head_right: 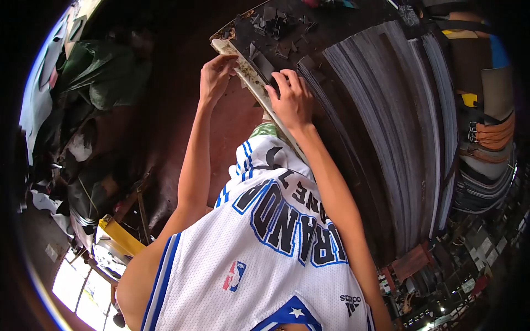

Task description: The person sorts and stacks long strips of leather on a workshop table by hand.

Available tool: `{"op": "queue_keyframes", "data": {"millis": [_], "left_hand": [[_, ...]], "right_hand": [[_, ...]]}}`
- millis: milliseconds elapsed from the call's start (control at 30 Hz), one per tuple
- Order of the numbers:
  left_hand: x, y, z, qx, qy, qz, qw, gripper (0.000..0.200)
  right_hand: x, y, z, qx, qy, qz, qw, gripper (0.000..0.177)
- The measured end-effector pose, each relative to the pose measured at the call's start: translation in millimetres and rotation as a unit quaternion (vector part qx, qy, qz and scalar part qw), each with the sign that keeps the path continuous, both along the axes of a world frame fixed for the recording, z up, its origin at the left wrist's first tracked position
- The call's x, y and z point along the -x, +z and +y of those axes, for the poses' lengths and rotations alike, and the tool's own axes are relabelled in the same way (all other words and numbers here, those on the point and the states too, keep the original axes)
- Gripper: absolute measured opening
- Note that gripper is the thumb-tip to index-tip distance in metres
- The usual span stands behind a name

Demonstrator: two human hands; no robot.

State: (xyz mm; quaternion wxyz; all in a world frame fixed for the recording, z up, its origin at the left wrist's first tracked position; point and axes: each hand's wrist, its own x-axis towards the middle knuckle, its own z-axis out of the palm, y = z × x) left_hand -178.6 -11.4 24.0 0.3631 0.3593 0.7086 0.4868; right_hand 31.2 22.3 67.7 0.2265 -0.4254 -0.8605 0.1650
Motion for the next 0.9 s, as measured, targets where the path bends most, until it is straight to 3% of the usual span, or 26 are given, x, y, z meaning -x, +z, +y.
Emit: {"op": "queue_keyframes", "data": {"millis": [333, 533, 900], "left_hand": [[-13.7, -1.0, 0.2, -0.035, -0.014, -0.023, 0.999, 0.02], [-17.1, -2.2, 5.2, -0.047, -0.066, 0.033, 0.996, 0.022], [-19.4, 2.7, 6.9, -0.013, -0.025, -0.013, 1.0, 0.024]], "right_hand": [[10.1, -2.9, 7.4, 0.019, -0.004, 0.012, 1.0, 0.026], [16.5, -2.3, 7.7, 0.019, -0.007, 0.01, 1.0, 0.025], [13.4, -5.0, 5.0, 0.007, -0.001, 0.01, 1.0, 0.024]]}}
